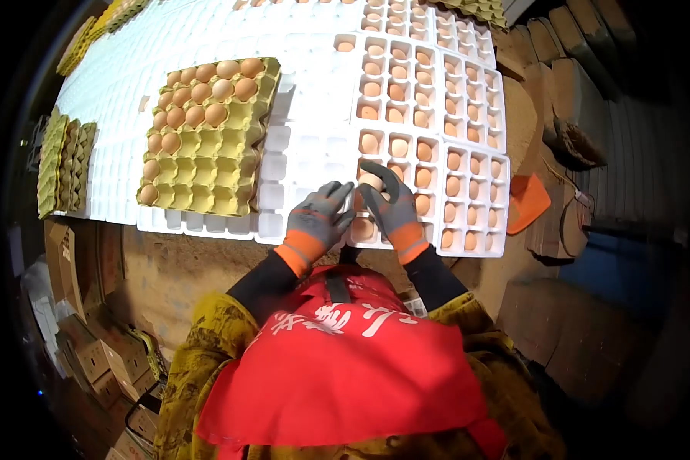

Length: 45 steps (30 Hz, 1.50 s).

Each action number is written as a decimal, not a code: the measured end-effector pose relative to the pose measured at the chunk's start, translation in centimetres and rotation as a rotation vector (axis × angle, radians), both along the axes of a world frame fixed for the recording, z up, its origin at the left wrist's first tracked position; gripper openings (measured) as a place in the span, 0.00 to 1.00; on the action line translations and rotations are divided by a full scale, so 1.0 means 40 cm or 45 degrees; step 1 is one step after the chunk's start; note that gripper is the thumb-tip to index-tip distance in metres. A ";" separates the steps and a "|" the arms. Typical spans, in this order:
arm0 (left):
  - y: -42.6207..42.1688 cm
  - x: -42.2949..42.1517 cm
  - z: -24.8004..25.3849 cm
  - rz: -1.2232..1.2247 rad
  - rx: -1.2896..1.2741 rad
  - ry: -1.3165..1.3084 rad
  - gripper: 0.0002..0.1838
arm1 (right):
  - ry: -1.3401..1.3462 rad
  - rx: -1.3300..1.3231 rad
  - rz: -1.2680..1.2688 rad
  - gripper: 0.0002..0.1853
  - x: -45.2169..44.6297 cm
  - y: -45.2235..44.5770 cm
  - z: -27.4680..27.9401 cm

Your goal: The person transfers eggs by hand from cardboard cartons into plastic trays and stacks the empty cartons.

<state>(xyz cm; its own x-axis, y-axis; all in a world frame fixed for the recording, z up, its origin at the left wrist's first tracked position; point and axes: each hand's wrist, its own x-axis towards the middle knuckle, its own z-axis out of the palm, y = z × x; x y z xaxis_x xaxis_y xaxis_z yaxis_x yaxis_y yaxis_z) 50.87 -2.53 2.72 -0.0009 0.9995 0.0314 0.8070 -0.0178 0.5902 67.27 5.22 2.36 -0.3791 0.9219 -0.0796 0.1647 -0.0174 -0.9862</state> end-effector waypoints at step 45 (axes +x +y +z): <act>0.125 -0.838 0.240 -0.340 0.251 0.504 0.24 | -1.191 0.973 0.404 0.31 -0.700 0.340 0.194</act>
